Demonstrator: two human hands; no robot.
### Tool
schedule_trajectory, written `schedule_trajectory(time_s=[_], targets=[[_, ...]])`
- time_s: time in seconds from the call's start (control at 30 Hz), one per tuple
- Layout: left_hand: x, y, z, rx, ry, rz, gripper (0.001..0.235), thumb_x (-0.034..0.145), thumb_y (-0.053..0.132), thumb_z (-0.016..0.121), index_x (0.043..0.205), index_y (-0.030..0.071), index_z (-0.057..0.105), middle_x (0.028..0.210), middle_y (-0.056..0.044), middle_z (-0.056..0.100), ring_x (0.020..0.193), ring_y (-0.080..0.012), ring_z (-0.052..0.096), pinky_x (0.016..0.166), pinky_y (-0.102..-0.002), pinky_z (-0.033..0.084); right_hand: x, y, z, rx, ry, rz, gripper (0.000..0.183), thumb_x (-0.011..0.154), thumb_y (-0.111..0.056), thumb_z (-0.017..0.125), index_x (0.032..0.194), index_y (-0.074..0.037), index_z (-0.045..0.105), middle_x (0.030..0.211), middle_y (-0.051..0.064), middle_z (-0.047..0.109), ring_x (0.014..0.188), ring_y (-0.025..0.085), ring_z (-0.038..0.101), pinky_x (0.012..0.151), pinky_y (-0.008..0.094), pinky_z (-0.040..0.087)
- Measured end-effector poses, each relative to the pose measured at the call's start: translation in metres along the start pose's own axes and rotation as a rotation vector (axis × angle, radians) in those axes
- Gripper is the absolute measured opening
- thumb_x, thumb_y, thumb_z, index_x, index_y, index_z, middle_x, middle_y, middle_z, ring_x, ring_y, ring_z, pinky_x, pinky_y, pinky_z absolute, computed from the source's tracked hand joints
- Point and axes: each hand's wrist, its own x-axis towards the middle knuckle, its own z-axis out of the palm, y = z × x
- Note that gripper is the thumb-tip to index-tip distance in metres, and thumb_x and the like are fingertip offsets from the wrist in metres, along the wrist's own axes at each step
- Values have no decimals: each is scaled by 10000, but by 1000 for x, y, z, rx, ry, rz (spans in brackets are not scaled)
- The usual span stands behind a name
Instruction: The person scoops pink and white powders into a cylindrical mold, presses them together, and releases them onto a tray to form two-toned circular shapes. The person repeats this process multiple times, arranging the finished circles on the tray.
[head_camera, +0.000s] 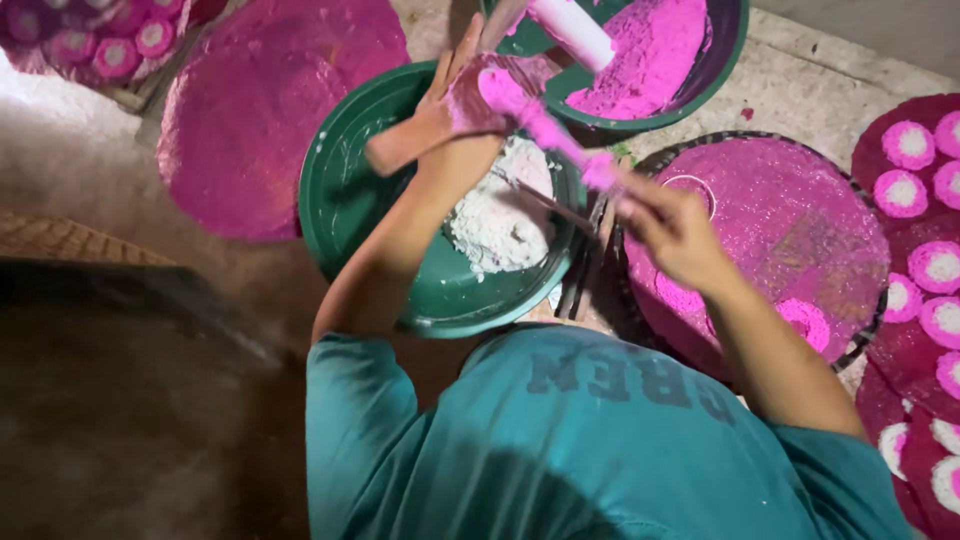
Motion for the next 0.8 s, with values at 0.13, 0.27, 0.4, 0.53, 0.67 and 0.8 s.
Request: schedule_trajectory(time_s=[0.13,0.27,0.4,0.53,0.67,0.8], targets=[[11,7,8,234,29,138,425,929,372,696,1303,178,638,1625,-204,300,1378,-409,446,1099,-455,453,23,1,4,40,79,92,446,1073,-80,592,1519,-84,592,952,304,601,777,224,503,726,419,465],[24,-19,18,206,146,101,628,915,367,751,1433,59,578,1499,-252,397,1284,-455,487,996,-471,490,31,19,21,-76,90,-474,433,1072,-34,592,1503,-43,558,1277,222,717,1109,230,679,1042,426,486],[19,-68,13,321,260,163,246,906,241,730,1137,159,752,1088,-80,738,1017,-272,685,870,-465,539,47,38,-12,-388,31,-62,447,998,-39,591,1437,-122,607,1169,233,715,1042,338,710,914,432,541],[18,-73,19,-945,79,-701,149,907,128,750,845,9,685,735,-117,603,595,-228,524,531,-385,404,102,57,-62,-913,151,-106,539,877,-7,618,1403,-125,645,1272,276,638,1070,468,646,861,582,503],[7,-30,22,-1296,4,-503,96,820,30,714,912,35,687,787,-56,642,651,-140,589,532,-288,470,134,47,-78,-753,314,-526,511,1029,-204,718,1444,0,503,1438,273,556,1258,511,594,1069,559,511],[-33,46,32,-1865,-723,-548,199,907,58,684,1059,-69,667,965,-135,683,866,-196,656,752,-318,545,88,16,-55,498,49,-657,734,1087,-366,673,1611,-26,286,1554,255,416,1385,446,471,1193,575,446]])
